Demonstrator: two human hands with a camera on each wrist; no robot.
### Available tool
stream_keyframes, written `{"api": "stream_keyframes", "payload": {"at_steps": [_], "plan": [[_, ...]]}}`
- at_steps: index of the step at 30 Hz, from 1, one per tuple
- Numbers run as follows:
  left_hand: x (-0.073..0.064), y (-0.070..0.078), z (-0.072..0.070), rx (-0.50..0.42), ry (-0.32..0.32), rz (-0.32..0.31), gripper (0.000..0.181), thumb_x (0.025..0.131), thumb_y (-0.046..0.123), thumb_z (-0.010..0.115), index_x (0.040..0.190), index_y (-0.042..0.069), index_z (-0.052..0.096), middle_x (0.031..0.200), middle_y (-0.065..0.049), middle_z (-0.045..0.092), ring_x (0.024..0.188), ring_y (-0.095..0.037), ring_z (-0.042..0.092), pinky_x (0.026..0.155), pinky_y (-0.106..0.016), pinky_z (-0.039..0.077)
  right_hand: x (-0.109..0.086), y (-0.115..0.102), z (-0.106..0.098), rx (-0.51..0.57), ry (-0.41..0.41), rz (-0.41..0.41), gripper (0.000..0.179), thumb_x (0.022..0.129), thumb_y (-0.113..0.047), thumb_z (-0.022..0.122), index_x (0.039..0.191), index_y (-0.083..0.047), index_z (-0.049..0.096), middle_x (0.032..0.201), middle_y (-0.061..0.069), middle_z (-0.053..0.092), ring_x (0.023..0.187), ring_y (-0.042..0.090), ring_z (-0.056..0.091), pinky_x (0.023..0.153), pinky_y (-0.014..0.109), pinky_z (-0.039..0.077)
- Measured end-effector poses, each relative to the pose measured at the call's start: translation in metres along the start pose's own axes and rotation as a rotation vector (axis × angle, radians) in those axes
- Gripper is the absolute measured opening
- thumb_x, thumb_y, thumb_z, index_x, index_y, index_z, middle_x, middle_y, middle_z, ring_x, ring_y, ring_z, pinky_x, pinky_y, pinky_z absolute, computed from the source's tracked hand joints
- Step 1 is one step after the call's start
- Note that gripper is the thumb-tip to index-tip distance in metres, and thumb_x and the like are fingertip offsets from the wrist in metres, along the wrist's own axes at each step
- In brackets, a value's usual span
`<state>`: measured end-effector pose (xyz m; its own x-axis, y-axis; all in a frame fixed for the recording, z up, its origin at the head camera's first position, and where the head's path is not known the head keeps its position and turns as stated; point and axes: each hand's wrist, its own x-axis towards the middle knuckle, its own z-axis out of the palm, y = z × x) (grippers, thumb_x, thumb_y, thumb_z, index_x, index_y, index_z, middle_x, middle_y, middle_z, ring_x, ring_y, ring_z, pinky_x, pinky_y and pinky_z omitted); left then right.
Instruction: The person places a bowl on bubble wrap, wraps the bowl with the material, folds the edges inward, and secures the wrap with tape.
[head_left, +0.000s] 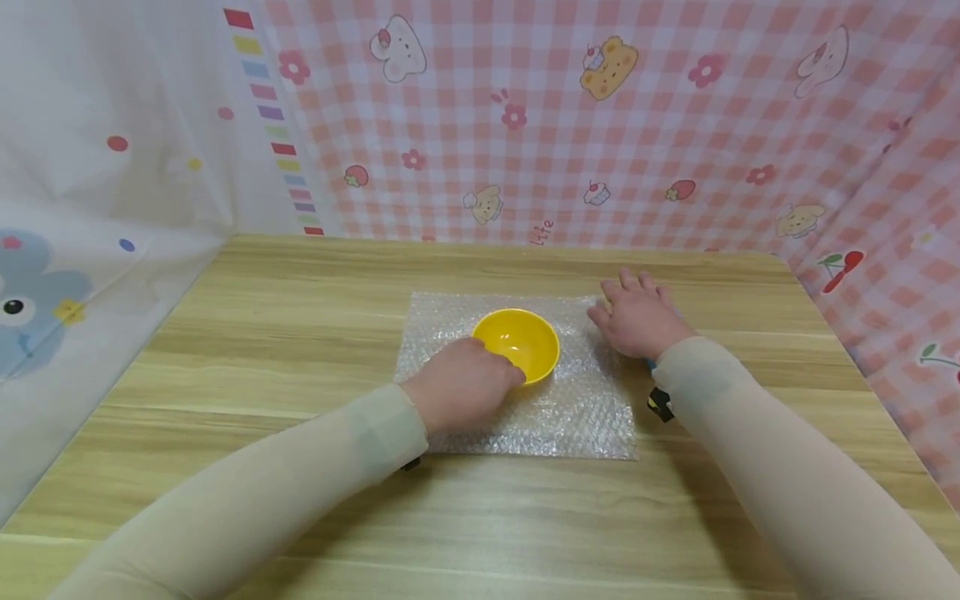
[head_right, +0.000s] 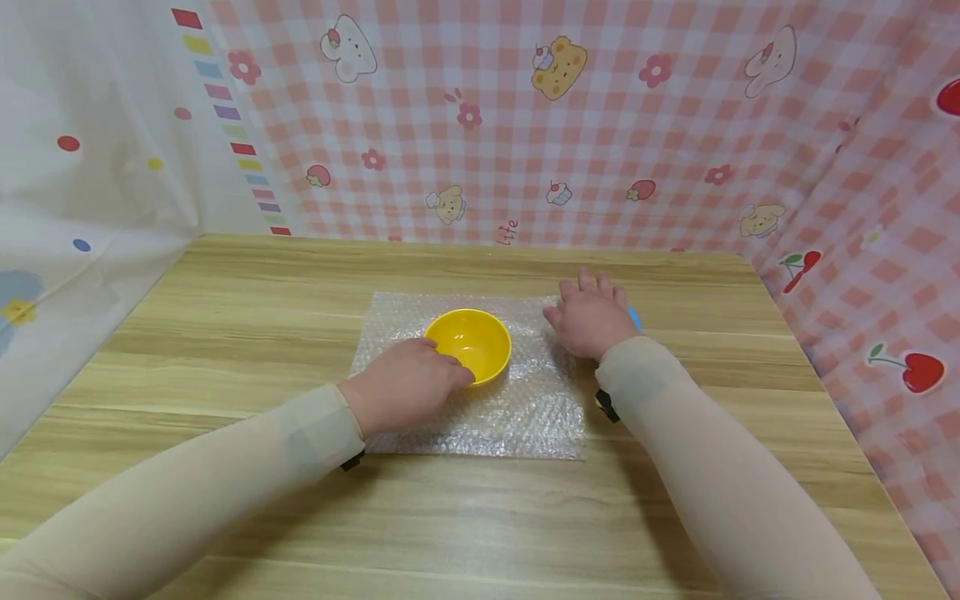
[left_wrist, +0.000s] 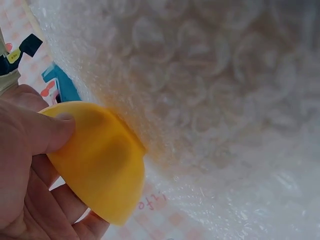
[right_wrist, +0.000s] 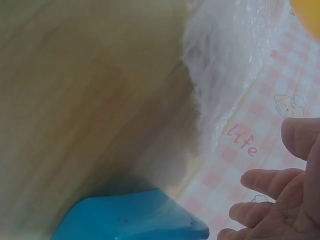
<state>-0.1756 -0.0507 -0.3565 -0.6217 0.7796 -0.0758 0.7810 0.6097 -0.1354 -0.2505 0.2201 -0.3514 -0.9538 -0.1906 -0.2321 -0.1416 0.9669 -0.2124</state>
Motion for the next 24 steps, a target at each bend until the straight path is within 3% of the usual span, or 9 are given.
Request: {"api": "stream_keyframes", "payload": {"at_steps": [7,14,16,19,24], "plan": [[0.000,-0.002,0.000,0.016,0.015,0.012,0.017,0.103,0.012,0.062,0.106,0.021,0.075,0.089,0.004,0.077,0.073,-0.012,0.058,0.080,-0.036,0.056,0.005,-0.009,-0.002,-0.024,0.016,-0.051,0.066,0.113,-0.039,0.041,0.163,0.003,0.031,0.172,0.032,0.015,0.160,0.053,0.009,0.131,0.064,0.006],[0.000,-0.002,-0.001,0.007,0.002,0.009,0.016,0.104,0.013,0.061,0.106,0.021,0.075,0.091,0.005,0.077,0.075,-0.013,0.058,0.082,-0.036,0.055,0.018,-0.024,-0.001,0.056,-0.053,0.029,0.065,0.112,-0.035,0.045,0.164,0.001,0.030,0.170,0.026,0.029,0.158,0.045,0.027,0.128,0.061,0.022],[0.000,-0.002,-0.001,0.009,0.002,0.013,0.016,0.104,0.014,0.061,0.106,0.021,0.075,0.092,0.005,0.077,0.075,-0.013,0.058,0.082,-0.036,0.055,0.022,-0.025,0.000,0.066,-0.094,0.076,0.065,0.111,-0.033,0.046,0.164,0.001,0.028,0.168,0.026,0.034,0.151,0.044,0.039,0.126,0.061,0.029],[0.000,-0.002,0.000,0.008,0.004,0.020,0.017,0.104,0.013,0.061,0.106,0.021,0.075,0.091,0.005,0.077,0.074,-0.012,0.057,0.081,-0.035,0.055,0.026,-0.026,0.001,0.046,-0.143,0.125,0.066,0.110,-0.030,0.049,0.162,0.004,0.029,0.160,0.030,0.044,0.128,0.041,0.056,0.118,0.060,0.043],[-0.001,-0.001,0.001,0.007,-0.002,0.023,0.016,0.103,0.013,0.061,0.105,0.021,0.075,0.091,0.006,0.076,0.074,-0.012,0.056,0.081,-0.035,0.054,0.029,-0.027,0.005,0.010,-0.153,0.136,0.066,0.106,-0.027,0.055,0.158,0.007,0.033,0.146,0.032,0.057,0.108,0.036,0.061,0.107,0.055,0.054]]}}
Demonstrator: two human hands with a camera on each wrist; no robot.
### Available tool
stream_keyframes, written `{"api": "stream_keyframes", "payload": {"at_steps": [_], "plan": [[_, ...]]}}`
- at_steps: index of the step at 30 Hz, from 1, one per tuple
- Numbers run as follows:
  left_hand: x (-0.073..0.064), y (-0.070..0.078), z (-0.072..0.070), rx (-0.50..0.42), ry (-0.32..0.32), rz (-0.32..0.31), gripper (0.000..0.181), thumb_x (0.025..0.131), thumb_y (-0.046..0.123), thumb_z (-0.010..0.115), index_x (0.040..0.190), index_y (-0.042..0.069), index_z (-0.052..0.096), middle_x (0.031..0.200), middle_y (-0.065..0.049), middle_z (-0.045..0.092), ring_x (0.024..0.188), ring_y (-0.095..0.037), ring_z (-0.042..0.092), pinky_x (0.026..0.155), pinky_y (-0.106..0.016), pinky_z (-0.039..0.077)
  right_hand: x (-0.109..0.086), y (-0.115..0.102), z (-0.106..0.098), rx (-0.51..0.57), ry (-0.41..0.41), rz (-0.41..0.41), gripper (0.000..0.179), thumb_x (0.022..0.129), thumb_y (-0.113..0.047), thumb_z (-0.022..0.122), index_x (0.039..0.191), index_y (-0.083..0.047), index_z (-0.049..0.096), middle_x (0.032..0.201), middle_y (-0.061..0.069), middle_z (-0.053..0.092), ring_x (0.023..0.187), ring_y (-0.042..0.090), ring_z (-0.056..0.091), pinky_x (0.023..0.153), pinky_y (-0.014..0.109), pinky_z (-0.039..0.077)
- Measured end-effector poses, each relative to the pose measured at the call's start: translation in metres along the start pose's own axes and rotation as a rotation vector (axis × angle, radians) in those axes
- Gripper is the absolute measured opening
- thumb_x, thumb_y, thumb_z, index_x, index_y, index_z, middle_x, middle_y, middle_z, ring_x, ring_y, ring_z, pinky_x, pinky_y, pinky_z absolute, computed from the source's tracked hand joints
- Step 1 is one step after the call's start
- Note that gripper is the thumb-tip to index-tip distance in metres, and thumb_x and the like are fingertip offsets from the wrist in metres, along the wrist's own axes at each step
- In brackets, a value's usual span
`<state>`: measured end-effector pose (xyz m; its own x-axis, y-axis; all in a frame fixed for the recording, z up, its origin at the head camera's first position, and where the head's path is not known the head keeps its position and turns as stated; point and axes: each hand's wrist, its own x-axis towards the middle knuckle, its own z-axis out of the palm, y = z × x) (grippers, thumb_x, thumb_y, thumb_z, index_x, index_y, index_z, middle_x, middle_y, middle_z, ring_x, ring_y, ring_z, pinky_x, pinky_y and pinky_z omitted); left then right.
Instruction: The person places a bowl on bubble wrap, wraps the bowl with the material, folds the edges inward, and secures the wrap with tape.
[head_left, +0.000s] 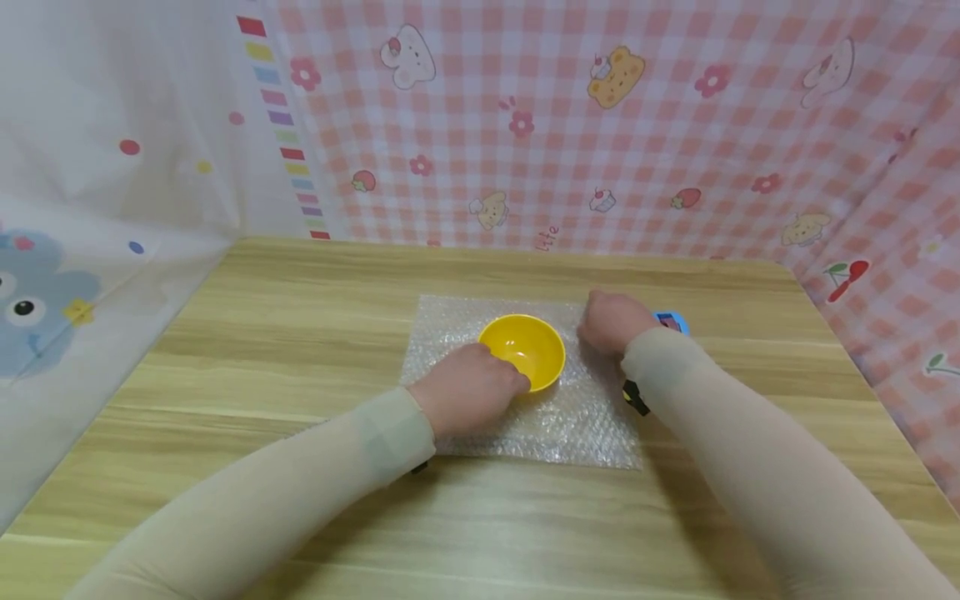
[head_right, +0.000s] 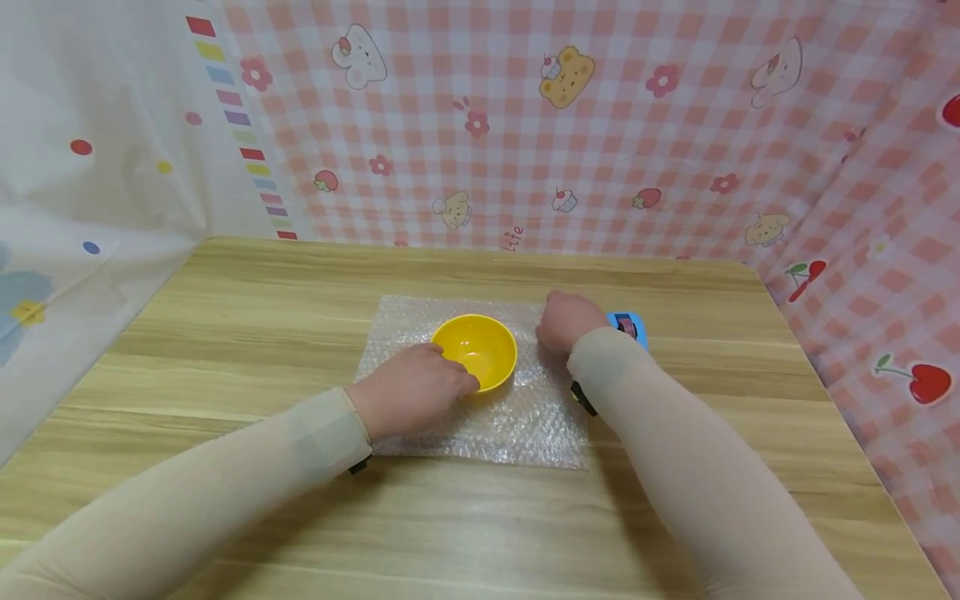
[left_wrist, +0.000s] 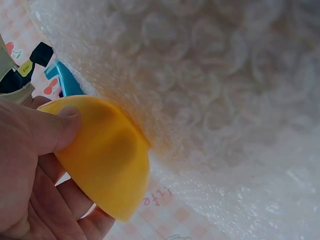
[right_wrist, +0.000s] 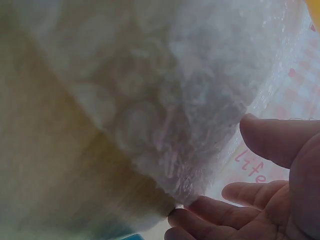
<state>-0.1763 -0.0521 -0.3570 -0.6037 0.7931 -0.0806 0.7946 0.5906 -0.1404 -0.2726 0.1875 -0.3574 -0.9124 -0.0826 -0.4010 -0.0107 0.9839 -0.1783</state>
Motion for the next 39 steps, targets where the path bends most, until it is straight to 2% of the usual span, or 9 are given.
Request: {"api": "stream_keyframes", "payload": {"at_steps": [2,5,8,11,16,20,24,29,39], "plan": [[0.000,0.001,0.000,0.005,-0.002,-0.001,0.016,0.103,0.012,0.062,0.105,0.021,0.075,0.091,0.006,0.076,0.074,-0.012,0.056,0.082,-0.035,0.054,0.000,0.000,0.001,0.008,0.008,-0.002,0.066,0.105,-0.026,0.057,0.158,0.006,0.034,0.146,0.030,0.057,0.108,0.036,0.061,0.107,0.055,0.054],[0.000,0.001,0.000,0.010,-0.003,-0.001,0.016,0.104,0.013,0.062,0.105,0.022,0.075,0.091,0.006,0.076,0.074,-0.012,0.056,0.083,-0.035,0.055,0.000,0.000,0.002,0.069,0.018,0.006,0.069,0.104,-0.024,0.060,0.161,0.003,0.033,0.155,0.028,0.051,0.126,0.042,0.059,0.115,0.059,0.046],[-0.001,0.001,-0.001,0.001,-0.010,-0.004,0.016,0.104,0.013,0.062,0.107,0.022,0.075,0.093,0.006,0.077,0.075,-0.012,0.057,0.084,-0.035,0.055,-0.001,0.000,0.002,0.128,0.038,0.012,0.071,0.102,-0.019,0.060,0.163,0.000,0.030,0.164,0.026,0.041,0.145,0.045,0.047,0.122,0.063,0.034],[-0.002,0.001,-0.003,-0.013,-0.023,-0.006,0.017,0.105,0.013,0.061,0.109,0.022,0.075,0.096,0.005,0.078,0.077,-0.013,0.058,0.087,-0.036,0.056,-0.001,0.001,0.002,0.181,0.065,0.002,0.069,0.102,-0.013,0.058,0.164,0.000,0.030,0.165,0.026,0.039,0.150,0.046,0.041,0.124,0.063,0.031],[-0.002,0.001,-0.003,-0.019,-0.026,-0.007,0.018,0.106,0.014,0.059,0.110,0.022,0.075,0.098,0.006,0.078,0.078,-0.013,0.057,0.092,-0.037,0.055,-0.005,0.005,0.001,0.239,0.109,-0.044,0.062,0.104,-0.014,0.058,0.161,0.001,0.037,0.162,0.026,0.045,0.148,0.047,0.044,0.122,0.063,0.035],[-0.003,0.000,-0.001,-0.038,-0.029,-0.014,0.019,0.107,0.015,0.058,0.112,0.022,0.075,0.101,0.006,0.079,0.083,-0.013,0.061,0.098,-0.038,0.053,-0.012,0.004,-0.002,0.288,0.121,-0.064,0.054,0.107,-0.021,0.059,0.155,0.001,0.046,0.149,0.025,0.058,0.132,0.042,0.057,0.115,0.060,0.046],[-0.004,-0.002,0.000,-0.090,-0.043,-0.034,0.023,0.109,0.018,0.055,0.124,0.021,0.073,0.120,0.004,0.078,0.111,-0.016,0.069,0.118,-0.045,0.046,-0.018,0.002,-0.004,0.309,0.136,-0.081,0.041,0.109,-0.026,0.057,0.141,-0.001,0.058,0.129,0.021,0.067,0.109,0.034,0.062,0.099,0.050,0.056],[-0.007,-0.007,0.001,-0.138,-0.054,-0.066,0.035,0.110,0.028,0.052,0.141,0.019,0.066,0.147,0.001,0.066,0.147,-0.023,0.052,0.129,-0.049,0.031,-0.024,-0.002,-0.003,0.317,0.159,-0.109,0.031,0.110,-0.028,0.055,0.129,-0.005,0.064,0.115,0.016,0.070,0.096,0.030,0.060,0.083,0.037,0.054],[-0.014,-0.019,0.000,-0.155,-0.081,-0.153,0.051,0.109,0.043,0.052,0.153,0.019,0.055,0.169,-0.005,0.041,0.162,-0.031,0.027,0.133,-0.051,0.020,-0.036,-0.011,-0.002,0.374,0.171,-0.152,0.032,0.112,-0.030,0.051,0.133,-0.010,0.064,0.124,0.014,0.069,0.105,0.033,0.060,0.099,0.050,0.056]]}}
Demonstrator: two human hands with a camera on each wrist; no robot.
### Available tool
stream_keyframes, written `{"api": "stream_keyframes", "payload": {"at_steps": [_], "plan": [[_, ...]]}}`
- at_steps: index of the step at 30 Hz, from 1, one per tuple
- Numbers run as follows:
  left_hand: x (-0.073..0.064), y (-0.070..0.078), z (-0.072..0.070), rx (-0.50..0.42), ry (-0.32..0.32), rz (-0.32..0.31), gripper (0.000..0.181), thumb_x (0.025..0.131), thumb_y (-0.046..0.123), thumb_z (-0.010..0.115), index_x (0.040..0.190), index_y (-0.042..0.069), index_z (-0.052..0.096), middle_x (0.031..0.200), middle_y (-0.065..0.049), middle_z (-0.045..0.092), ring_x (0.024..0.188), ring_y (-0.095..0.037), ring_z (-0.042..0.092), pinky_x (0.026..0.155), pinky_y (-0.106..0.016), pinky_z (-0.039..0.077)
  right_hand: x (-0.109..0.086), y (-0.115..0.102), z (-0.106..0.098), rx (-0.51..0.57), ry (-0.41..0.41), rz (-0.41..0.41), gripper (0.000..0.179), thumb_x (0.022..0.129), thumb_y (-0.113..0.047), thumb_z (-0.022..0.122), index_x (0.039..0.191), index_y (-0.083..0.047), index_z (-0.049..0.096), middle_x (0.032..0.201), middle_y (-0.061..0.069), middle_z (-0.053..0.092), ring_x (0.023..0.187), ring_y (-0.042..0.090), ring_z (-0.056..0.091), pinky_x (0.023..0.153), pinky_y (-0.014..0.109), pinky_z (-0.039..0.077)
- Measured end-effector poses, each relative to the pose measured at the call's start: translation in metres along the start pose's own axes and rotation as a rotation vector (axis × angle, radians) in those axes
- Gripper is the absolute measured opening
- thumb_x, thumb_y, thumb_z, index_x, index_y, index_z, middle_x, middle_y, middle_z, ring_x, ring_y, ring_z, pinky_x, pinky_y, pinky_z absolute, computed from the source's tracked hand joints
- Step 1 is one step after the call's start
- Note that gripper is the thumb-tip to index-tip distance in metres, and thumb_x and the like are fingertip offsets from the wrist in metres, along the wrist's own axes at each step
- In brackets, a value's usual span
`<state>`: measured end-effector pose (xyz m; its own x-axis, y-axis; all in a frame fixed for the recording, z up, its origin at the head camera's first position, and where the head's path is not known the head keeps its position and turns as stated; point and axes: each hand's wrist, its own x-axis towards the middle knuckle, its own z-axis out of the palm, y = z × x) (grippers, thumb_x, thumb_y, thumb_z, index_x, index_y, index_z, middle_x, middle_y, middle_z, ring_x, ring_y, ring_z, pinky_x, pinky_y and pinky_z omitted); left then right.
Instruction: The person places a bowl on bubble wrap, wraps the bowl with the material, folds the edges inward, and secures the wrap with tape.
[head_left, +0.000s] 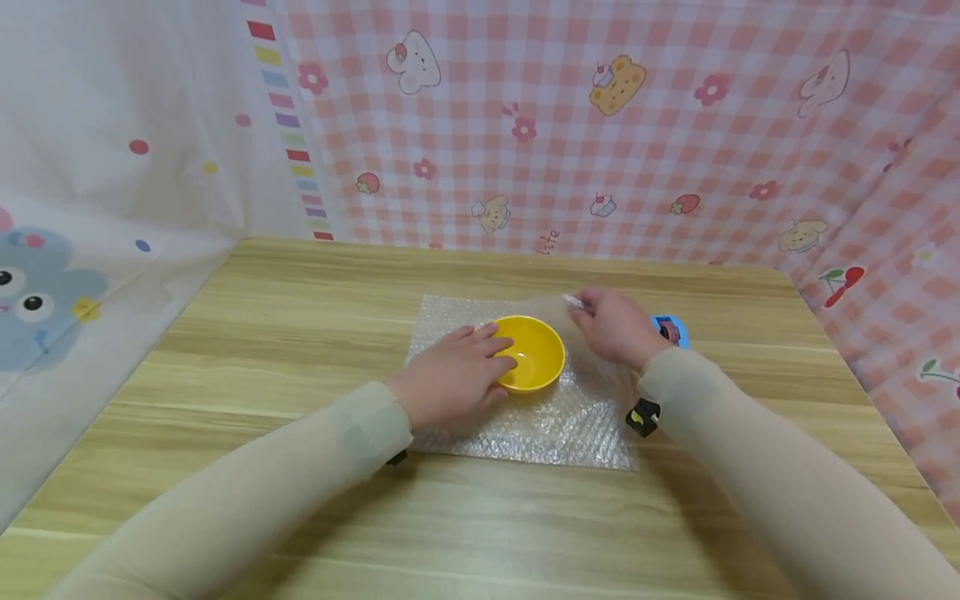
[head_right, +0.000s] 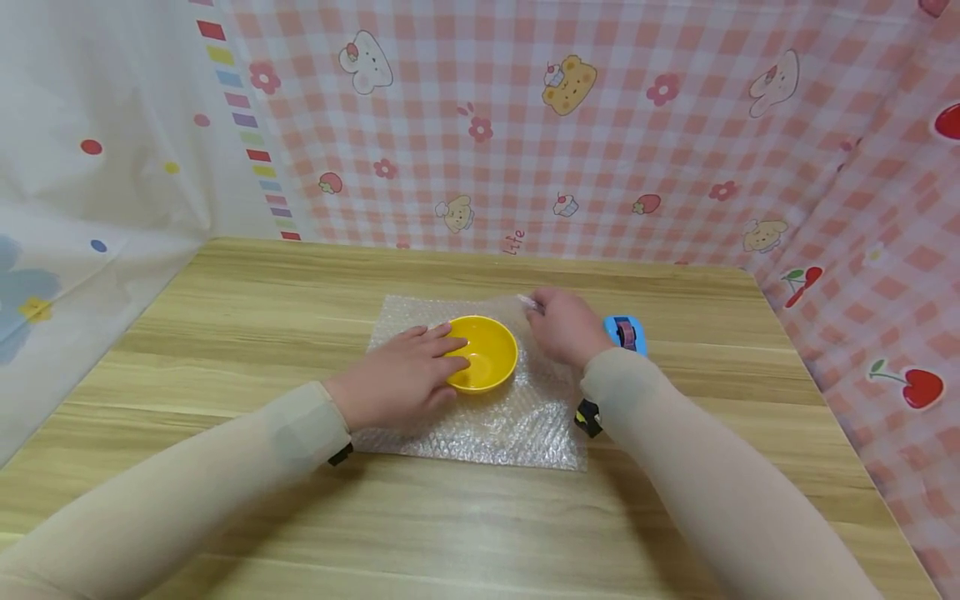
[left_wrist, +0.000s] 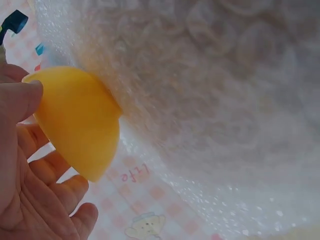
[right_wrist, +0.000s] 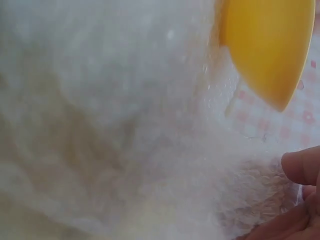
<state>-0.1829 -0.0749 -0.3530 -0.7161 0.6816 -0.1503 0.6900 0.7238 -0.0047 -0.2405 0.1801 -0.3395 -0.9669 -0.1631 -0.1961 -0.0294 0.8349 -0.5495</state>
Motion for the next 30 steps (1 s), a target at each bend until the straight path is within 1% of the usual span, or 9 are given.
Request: {"api": "stream_keyframes", "payload": {"at_steps": [2,4,6,10,13,18,23,26,30], "plan": [[-0.001,-0.003,0.001,-0.003,0.018,-0.019,0.054,0.108,0.046,0.052,0.155,0.019,0.054,0.170,-0.005,0.039,0.162,-0.032,0.027,0.133,-0.051,0.020,-0.002,-0.002,0.002,0.007,-0.001,-0.010,0.033,0.112,-0.030,0.051,0.136,-0.011,0.063,0.129,0.013,0.068,0.109,0.033,0.061,0.106,0.055,0.054],[-0.001,-0.006,0.001,-0.001,0.034,-0.036,0.058,0.107,0.049,0.053,0.156,0.017,0.052,0.170,-0.007,0.038,0.161,-0.033,0.028,0.132,-0.051,0.021,-0.004,-0.003,0.004,0.012,0.002,-0.022,0.034,0.112,-0.030,0.051,0.138,-0.012,0.063,0.132,0.012,0.069,0.112,0.033,0.061,0.109,0.056,0.053],[-0.001,-0.008,0.002,0.000,0.049,-0.049,0.063,0.106,0.052,0.055,0.157,0.015,0.050,0.171,-0.009,0.037,0.161,-0.034,0.028,0.132,-0.052,0.021,-0.007,-0.005,0.007,0.029,0.003,-0.027,0.035,0.112,-0.032,0.050,0.140,-0.014,0.063,0.137,0.011,0.068,0.115,0.032,0.062,0.108,0.055,0.053],[-0.001,-0.013,0.002,-0.019,0.063,-0.079,0.075,0.103,0.058,0.056,0.161,0.013,0.043,0.172,-0.011,0.033,0.161,-0.036,0.026,0.132,-0.053,0.021,-0.012,-0.009,0.012,0.039,0.023,-0.074,0.037,0.112,-0.031,0.051,0.142,-0.016,0.065,0.147,0.009,0.065,0.130,0.033,0.062,0.111,0.055,0.052],[-0.002,-0.015,0.002,-0.050,0.076,-0.117,0.083,0.101,0.064,0.057,0.164,0.012,0.038,0.173,-0.011,0.032,0.161,-0.037,0.026,0.132,-0.054,0.020,-0.016,-0.014,0.017,0.017,0.036,-0.135,0.037,0.112,-0.028,0.052,0.144,-0.016,0.065,0.154,0.009,0.060,0.142,0.036,0.056,0.116,0.057,0.047],[-0.002,-0.018,0.001,-0.079,0.089,-0.174,0.094,0.097,0.069,0.059,0.165,0.009,0.034,0.173,-0.012,0.032,0.160,-0.039,0.027,0.132,-0.055,0.020,-0.023,-0.023,0.027,-0.001,0.017,-0.180,0.039,0.111,-0.029,0.053,0.149,-0.021,0.062,0.165,0.008,0.047,0.151,0.036,0.046,0.121,0.057,0.039],[-0.002,-0.019,0.002,-0.090,0.098,-0.193,0.099,0.096,0.072,0.059,0.166,0.008,0.031,0.173,-0.013,0.031,0.160,-0.040,0.027,0.131,-0.057,0.021,-0.028,-0.030,0.036,-0.020,-0.016,-0.239,0.042,0.112,-0.029,0.050,0.153,-0.025,0.057,0.165,0.005,0.048,0.153,0.033,0.044,0.124,0.056,0.036],[-0.002,-0.019,0.002,-0.093,0.102,-0.195,0.100,0.096,0.073,0.058,0.166,0.007,0.031,0.173,-0.012,0.031,0.160,-0.039,0.027,0.131,-0.057,0.021,-0.030,-0.033,0.041,-0.052,-0.034,-0.278,0.044,0.113,-0.029,0.047,0.157,-0.024,0.052,0.167,0.004,0.044,0.157,0.033,0.038,0.126,0.055,0.032],[-0.003,-0.018,0.004,-0.105,0.094,-0.194,0.098,0.097,0.072,0.057,0.166,0.007,0.032,0.173,-0.011,0.032,0.161,-0.038,0.026,0.131,-0.057,0.019,-0.032,-0.035,0.047,-0.111,-0.055,-0.313,0.048,0.114,-0.027,0.044,0.162,-0.025,0.045,0.169,0.004,0.040,0.160,0.039,0.028,0.127,0.061,0.026]]}}
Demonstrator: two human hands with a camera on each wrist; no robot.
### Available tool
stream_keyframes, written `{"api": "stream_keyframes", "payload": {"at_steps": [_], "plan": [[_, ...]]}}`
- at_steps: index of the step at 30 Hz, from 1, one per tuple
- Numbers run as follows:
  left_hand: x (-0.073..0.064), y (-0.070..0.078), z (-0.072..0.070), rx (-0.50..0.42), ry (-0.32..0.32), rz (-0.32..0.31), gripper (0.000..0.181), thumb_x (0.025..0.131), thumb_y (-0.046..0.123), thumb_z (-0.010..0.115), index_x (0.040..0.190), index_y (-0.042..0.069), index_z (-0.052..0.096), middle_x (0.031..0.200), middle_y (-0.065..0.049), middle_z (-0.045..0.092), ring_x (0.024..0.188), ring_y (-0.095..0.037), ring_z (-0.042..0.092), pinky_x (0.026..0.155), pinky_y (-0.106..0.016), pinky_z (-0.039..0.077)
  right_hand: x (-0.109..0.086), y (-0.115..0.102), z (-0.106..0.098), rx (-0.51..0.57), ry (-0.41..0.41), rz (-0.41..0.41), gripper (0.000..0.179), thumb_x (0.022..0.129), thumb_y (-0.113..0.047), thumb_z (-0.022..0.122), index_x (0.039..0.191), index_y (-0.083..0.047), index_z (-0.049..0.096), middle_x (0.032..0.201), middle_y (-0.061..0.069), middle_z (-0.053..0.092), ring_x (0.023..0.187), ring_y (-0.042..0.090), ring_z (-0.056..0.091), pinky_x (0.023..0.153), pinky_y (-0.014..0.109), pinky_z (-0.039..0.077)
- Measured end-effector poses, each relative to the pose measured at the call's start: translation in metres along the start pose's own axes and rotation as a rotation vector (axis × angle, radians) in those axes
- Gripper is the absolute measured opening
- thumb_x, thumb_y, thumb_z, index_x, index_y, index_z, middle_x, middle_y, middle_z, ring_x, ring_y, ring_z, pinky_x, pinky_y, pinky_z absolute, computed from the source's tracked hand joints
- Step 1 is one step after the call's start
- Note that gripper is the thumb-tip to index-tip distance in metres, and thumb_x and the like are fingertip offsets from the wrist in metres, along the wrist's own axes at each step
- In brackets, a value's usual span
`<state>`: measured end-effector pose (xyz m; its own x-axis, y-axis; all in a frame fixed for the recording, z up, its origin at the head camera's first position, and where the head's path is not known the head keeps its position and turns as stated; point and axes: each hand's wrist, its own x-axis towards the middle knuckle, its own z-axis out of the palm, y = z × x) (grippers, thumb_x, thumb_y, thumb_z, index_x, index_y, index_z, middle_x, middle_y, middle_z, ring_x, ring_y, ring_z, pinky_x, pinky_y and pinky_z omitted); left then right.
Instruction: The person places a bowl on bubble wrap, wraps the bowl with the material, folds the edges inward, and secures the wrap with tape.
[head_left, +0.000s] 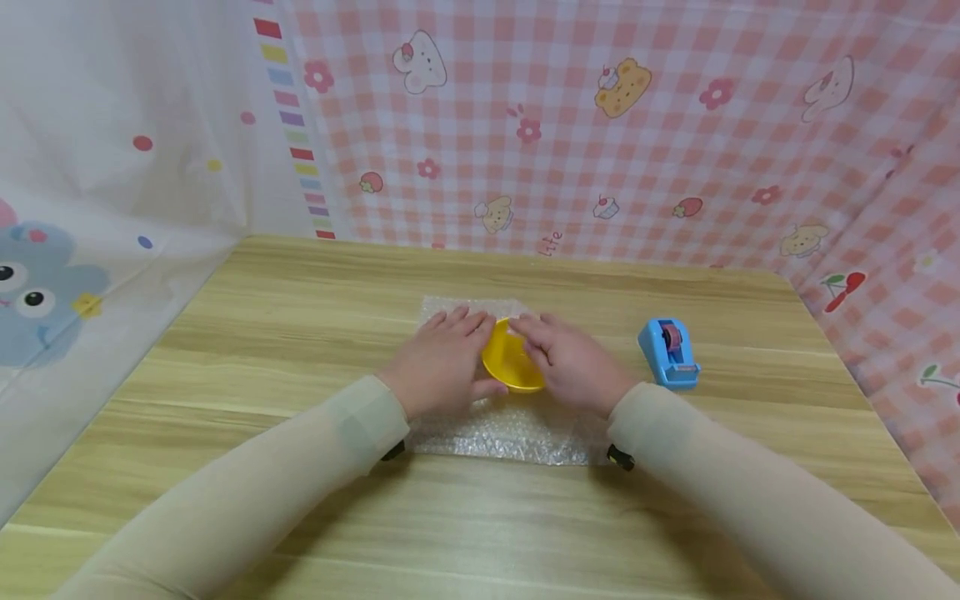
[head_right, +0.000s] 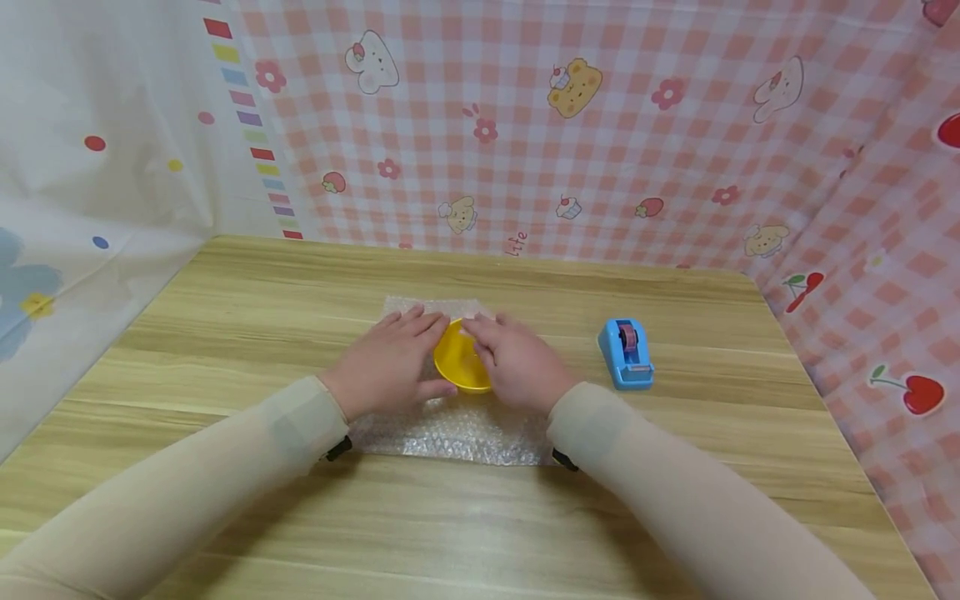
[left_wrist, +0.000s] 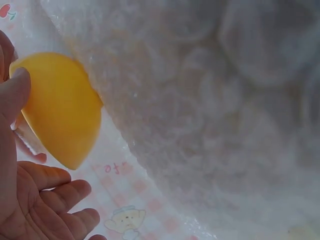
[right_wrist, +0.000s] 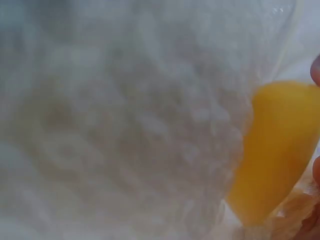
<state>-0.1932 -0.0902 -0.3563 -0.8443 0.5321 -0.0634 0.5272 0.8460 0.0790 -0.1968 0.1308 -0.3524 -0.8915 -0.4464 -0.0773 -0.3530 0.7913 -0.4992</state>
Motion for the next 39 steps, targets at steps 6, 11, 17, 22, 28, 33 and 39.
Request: {"api": "stream_keyframes", "payload": {"at_steps": [6,11,17,22,28,33,39], "plan": [[0.000,0.003,0.002,0.002,-0.002,0.004,0.095,0.098,0.071,0.056,0.164,0.007,0.035,0.171,-0.010,0.035,0.161,-0.037,0.026,0.132,-0.056,0.018,0.000,-0.002,0.011,-0.095,-0.008,-0.024,0.058,0.113,-0.032,0.046,0.167,-0.020,0.031,0.169,0.011,0.039,0.161,0.040,0.026,0.130,0.062,0.018],[0.001,0.003,0.004,0.014,0.006,0.008,0.094,0.098,0.071,0.056,0.164,0.007,0.037,0.170,-0.009,0.038,0.160,-0.037,0.029,0.131,-0.057,0.020,-0.001,0.000,0.015,-0.131,0.001,-0.041,0.075,0.110,-0.045,0.050,0.170,-0.011,0.018,0.176,0.012,0.019,0.163,0.039,0.018,0.132,0.058,0.013],[0.000,0.003,0.004,0.033,0.010,0.023,0.091,0.099,0.069,0.056,0.163,0.006,0.037,0.169,-0.010,0.039,0.159,-0.037,0.030,0.131,-0.057,0.022,0.000,-0.003,0.019,-0.220,0.005,-0.029,0.096,0.102,-0.069,0.048,0.170,-0.010,0.014,0.178,0.012,0.005,0.165,0.040,0.006,0.132,0.056,0.011],[-0.002,0.001,0.004,0.026,0.000,0.040,0.091,0.099,0.066,0.059,0.164,0.007,0.036,0.170,-0.010,0.037,0.160,-0.036,0.028,0.131,-0.057,0.021,0.001,-0.005,0.022,-0.293,-0.020,-0.025,0.104,0.098,-0.080,0.040,0.170,-0.010,0.012,0.178,0.013,0.002,0.165,0.040,0.004,0.132,0.059,0.010],[-0.003,-0.005,0.005,-0.009,-0.017,0.050,0.098,0.096,0.069,0.062,0.166,0.007,0.031,0.172,-0.010,0.033,0.160,-0.036,0.028,0.131,-0.057,0.021,0.000,-0.007,0.026,-0.337,-0.041,-0.036,0.102,0.099,-0.079,0.036,0.170,-0.010,0.011,0.178,0.014,-0.001,0.164,0.041,0.002,0.132,0.060,0.007],[-0.001,-0.015,0.003,-0.019,-0.025,0.032,0.103,0.095,0.071,0.062,0.166,0.004,0.029,0.172,-0.012,0.031,0.160,-0.037,0.028,0.131,-0.057,0.022,-0.001,-0.009,0.026,-0.359,-0.039,-0.049,0.097,0.102,-0.075,0.037,0.170,-0.010,0.011,0.178,0.015,0.001,0.164,0.041,0.004,0.132,0.061,0.008],[0.007,-0.039,-0.008,-0.021,-0.052,-0.043,0.107,0.094,0.068,0.067,0.166,0.002,0.025,0.173,-0.016,0.027,0.161,-0.039,0.025,0.131,-0.057,0.021,-0.002,-0.010,0.027,-0.391,-0.040,-0.045,0.093,0.105,-0.071,0.036,0.170,-0.011,0.010,0.178,0.015,-0.001,0.164,0.040,0.003,0.132,0.060,0.007]]}}
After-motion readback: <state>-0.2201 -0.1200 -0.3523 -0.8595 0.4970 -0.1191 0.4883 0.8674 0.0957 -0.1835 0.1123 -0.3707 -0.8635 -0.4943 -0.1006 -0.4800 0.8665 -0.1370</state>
